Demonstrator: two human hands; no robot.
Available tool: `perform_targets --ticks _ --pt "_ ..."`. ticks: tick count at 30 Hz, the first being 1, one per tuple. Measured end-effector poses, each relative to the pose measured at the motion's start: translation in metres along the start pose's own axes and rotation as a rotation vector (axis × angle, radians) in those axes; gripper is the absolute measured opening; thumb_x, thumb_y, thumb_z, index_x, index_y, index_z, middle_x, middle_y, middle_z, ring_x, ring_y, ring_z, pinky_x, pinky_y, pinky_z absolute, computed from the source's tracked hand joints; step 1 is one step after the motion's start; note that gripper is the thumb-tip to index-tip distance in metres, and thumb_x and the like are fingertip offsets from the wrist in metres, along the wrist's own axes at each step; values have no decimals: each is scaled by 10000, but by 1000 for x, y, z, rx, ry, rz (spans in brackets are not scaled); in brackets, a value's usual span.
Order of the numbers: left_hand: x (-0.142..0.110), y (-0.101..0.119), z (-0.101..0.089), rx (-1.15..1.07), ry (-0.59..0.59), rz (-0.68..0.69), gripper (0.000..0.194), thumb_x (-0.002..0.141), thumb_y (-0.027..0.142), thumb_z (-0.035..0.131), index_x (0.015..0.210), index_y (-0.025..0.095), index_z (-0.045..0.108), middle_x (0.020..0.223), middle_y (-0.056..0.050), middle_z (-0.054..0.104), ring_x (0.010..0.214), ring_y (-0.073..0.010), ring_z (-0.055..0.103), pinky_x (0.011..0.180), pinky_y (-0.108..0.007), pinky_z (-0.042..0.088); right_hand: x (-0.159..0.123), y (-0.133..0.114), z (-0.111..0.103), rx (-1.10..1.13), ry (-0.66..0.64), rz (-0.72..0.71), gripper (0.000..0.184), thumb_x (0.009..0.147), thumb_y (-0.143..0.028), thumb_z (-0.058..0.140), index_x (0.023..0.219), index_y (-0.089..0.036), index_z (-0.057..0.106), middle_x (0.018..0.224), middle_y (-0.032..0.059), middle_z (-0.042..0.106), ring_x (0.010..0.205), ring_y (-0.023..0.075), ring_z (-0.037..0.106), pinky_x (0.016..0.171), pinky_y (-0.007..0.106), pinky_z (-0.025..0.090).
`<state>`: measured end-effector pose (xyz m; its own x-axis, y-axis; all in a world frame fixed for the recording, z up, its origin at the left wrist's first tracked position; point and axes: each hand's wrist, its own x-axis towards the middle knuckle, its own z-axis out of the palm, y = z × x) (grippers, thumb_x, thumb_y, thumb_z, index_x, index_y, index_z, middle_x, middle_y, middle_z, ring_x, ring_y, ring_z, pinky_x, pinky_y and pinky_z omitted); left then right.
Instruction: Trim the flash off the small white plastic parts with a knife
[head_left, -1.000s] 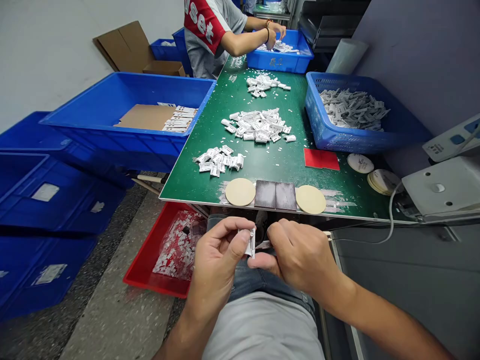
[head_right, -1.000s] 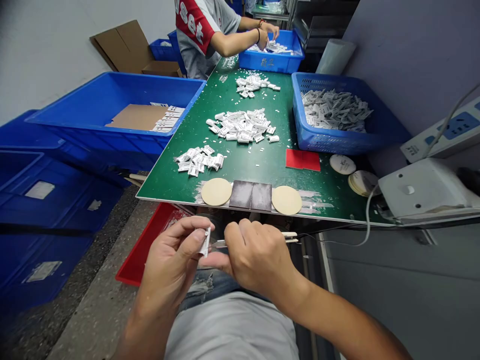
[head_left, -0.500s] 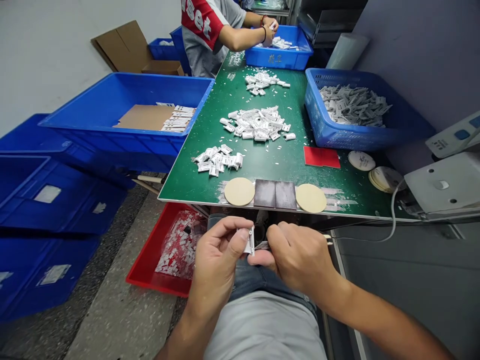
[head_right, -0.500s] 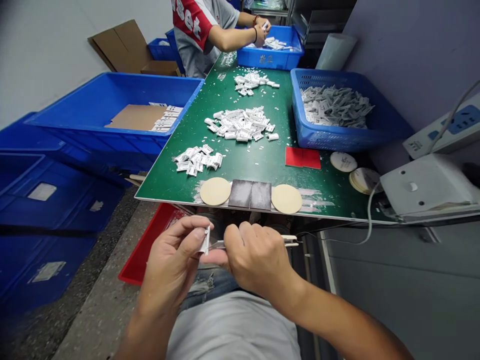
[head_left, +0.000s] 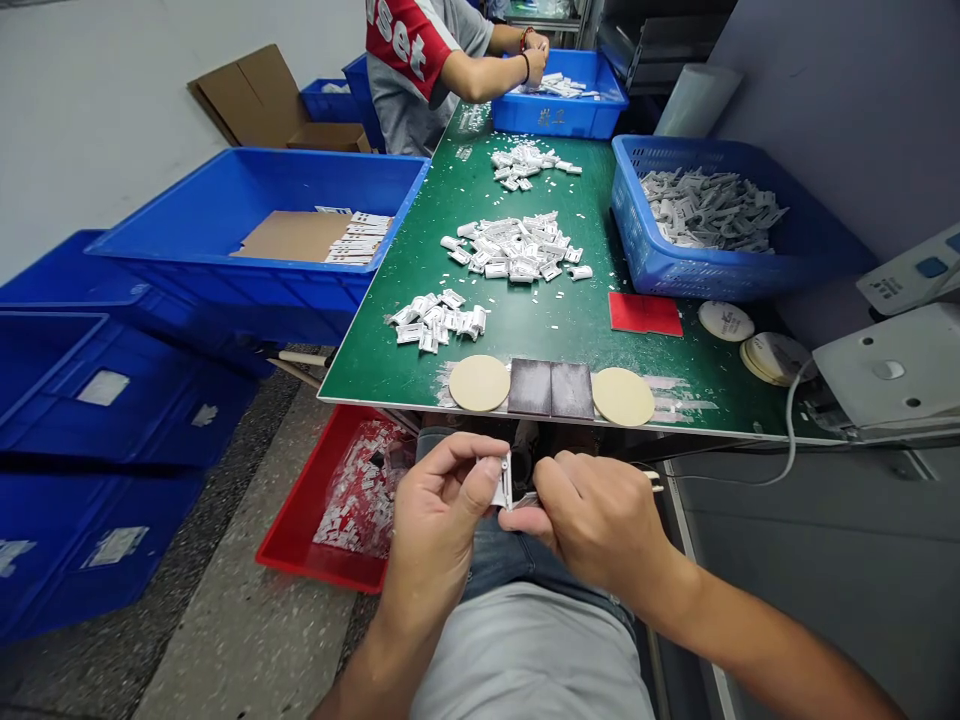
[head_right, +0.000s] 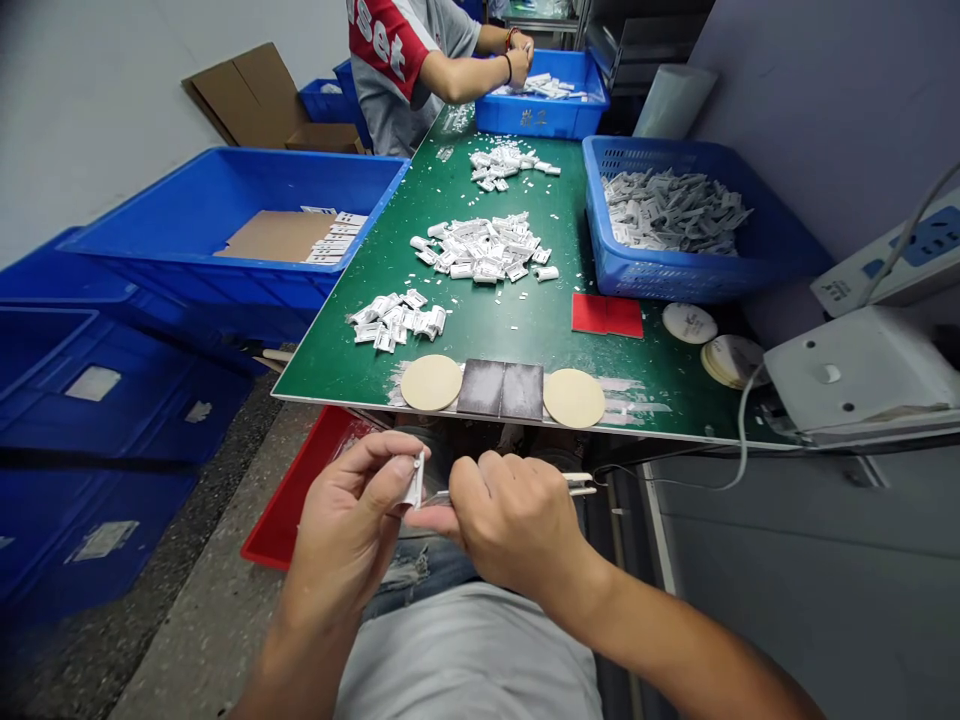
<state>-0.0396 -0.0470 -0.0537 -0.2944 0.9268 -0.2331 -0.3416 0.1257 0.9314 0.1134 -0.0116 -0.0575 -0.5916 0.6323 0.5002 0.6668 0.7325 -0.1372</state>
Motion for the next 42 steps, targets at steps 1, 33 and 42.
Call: perform_targets --ticks 1,33,42 --pt "0 0 1 8 14 14 132 772 283 722 853 177 719 747 -13 622 603 -101 504 529 -182 418 0 1 0 85 -13 -4 602 969 -593 202 607 -195 471 519 -6 436 466 125 321 496 308 182" --pt "-1 4 4 -385 -266 -275 67 796 244 732 829 187 725 764 -14 631 656 -65 546 629 -159 452 3 -2 -6 73 41 59 671 934 -664 156 657 -179 529 538 7 484 479 129 390 502 286 234" --pt "-1 4 5 -398 -251 -287 56 809 226 718 834 176 716 769 -11 624 642 -59 539 622 -159 458 1 -2 -1 30 76 69 656 949 -632 137 619 -191 493 507 -14 419 456 131 286 491 298 181"
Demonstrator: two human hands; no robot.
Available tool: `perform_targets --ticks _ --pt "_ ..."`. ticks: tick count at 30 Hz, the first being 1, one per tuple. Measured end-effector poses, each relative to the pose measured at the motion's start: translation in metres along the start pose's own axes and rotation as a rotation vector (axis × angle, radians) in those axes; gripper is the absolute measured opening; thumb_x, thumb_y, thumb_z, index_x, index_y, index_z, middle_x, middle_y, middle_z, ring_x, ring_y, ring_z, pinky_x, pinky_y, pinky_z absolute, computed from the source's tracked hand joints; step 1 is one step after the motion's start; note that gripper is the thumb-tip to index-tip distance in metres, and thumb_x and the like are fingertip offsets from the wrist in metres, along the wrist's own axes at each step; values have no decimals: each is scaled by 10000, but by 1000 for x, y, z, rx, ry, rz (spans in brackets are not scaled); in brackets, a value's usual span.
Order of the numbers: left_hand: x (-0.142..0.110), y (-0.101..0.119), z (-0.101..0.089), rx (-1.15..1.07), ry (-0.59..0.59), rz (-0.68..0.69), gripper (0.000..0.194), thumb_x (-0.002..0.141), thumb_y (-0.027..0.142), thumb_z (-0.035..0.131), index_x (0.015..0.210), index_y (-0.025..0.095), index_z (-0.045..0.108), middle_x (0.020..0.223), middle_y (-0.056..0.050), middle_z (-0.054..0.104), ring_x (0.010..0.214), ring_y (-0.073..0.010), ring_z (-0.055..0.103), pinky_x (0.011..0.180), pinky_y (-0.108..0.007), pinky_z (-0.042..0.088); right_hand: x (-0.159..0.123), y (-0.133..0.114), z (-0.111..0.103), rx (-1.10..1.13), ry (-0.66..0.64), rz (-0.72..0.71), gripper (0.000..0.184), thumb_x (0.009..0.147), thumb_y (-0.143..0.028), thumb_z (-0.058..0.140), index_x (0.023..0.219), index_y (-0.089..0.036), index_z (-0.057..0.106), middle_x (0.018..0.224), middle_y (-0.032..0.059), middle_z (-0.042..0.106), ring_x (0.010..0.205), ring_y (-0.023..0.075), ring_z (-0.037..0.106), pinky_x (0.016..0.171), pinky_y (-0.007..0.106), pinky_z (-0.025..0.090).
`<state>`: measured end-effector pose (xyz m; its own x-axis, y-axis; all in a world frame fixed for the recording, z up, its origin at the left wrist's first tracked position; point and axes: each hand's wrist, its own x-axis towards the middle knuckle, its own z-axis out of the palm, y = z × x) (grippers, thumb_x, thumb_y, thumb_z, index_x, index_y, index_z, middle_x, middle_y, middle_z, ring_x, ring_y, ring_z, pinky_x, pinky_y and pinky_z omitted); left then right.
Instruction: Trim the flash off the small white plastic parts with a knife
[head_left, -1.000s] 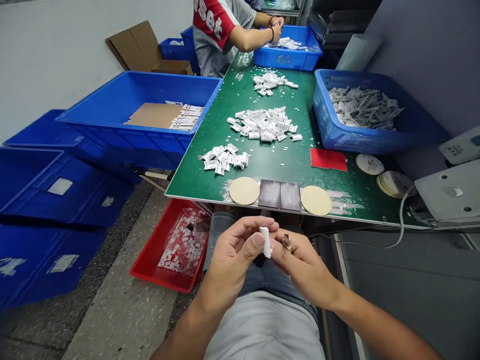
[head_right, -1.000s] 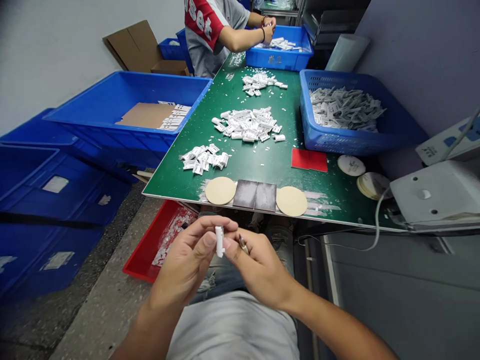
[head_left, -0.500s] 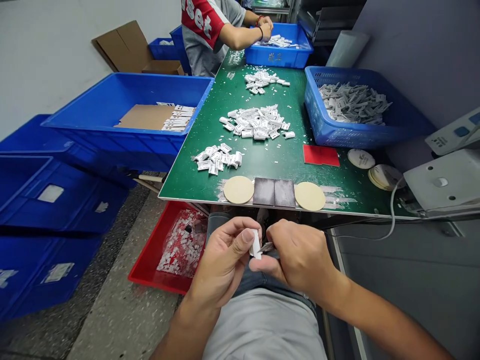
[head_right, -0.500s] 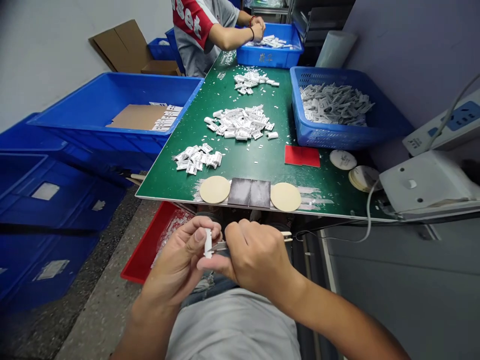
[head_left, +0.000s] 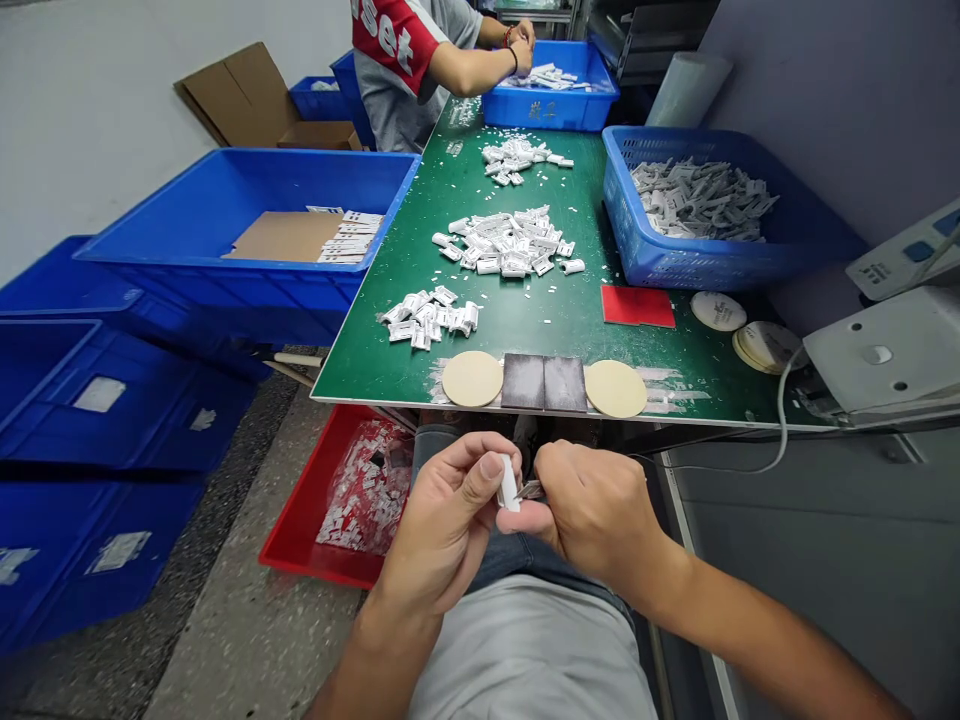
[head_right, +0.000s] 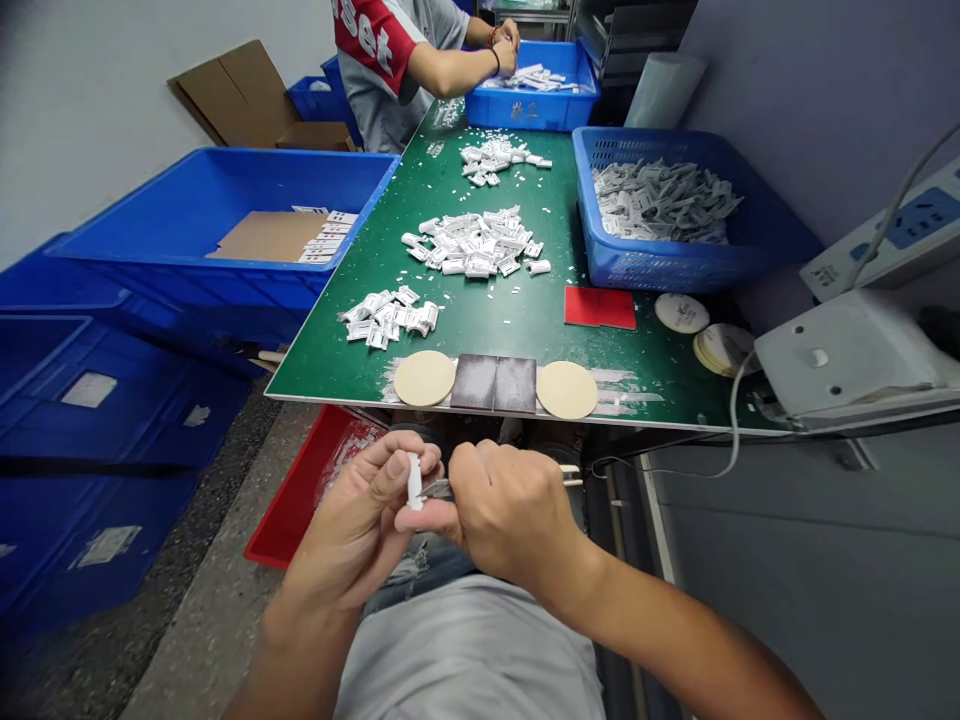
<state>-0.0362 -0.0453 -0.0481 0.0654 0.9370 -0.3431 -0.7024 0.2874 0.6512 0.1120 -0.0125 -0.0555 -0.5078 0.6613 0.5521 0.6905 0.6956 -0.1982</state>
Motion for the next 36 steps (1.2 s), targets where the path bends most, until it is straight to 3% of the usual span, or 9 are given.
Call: perform_targets --ticks 12,18,21,24,26,30,34,35,36 --pt "3 -5 0 -9 29 6 55 819 221 705 857 181 707 791 -20 627 659 -71 544 629 -174 461 -5 1 6 64 15 -1 633 979 -573 183 584 -184 489 495 -8 429 457 125 321 492 301 187" --pt "16 -3 1 97 32 71 85 824 273 692 876 207 680 790 9 590 649 -72 519 629 -188 442 -16 6 12 342 -5 -55 614 984 -572 188 583 -192 456 510 -27 405 467 111 331 493 290 205" --pt "58 15 2 541 35 344 141 850 324 649 938 216 670 800 5 599 671 -101 530 628 -214 434 -26 12 11 612 -57 -27 601 935 -657 260 596 -195 441 521 -47 384 472 96 320 493 269 222" --pt "116 41 5 1401 42 663 223 915 341 531 1009 194 669 911 -41 660 815 -162 574 732 -266 450 -32 19 0 906 -270 267 489 856 -653 503 707 -188 489 587 -64 403 504 76 335 490 224 254" --pt "148 55 6 1806 103 736 209 908 304 525 979 195 688 959 -65 669 906 -212 559 841 -335 430 -32 25 -12 1092 -385 437 394 829 -571 608 783 -192 514 605 -73 410 518 71 332 481 206 258" --pt "182 69 10 2014 206 758 176 855 252 575 902 151 712 1053 -166 622 1072 -343 472 903 -472 368 -35 45 -40 1376 -492 518 360 766 -514 697 810 -178 577 632 -57 463 555 70 378 495 192 284" --pt "205 62 38 2122 149 780 253 875 274 553 1067 159 672 1109 -168 612 1087 -337 483 892 -458 380 -54 70 -43 1664 -816 317 523 627 -536 803 928 -124 685 616 -34 507 519 66 439 472 188 305" --pt "213 57 50 2137 100 785 276 890 285 537 1116 176 652 1102 -147 627 1077 -312 501 894 -431 390 -60 76 -37 1787 -805 270 566 594 -553 817 934 -116 696 578 -38 506 482 59 433 457 189 296" --pt "223 50 62 2148 48 789 297 903 289 521 1162 193 629 1097 -128 642 1073 -289 516 897 -407 398 -66 80 -29 1920 -677 289 593 561 -597 815 897 -122 703 530 -49 493 436 45 395 434 188 271"
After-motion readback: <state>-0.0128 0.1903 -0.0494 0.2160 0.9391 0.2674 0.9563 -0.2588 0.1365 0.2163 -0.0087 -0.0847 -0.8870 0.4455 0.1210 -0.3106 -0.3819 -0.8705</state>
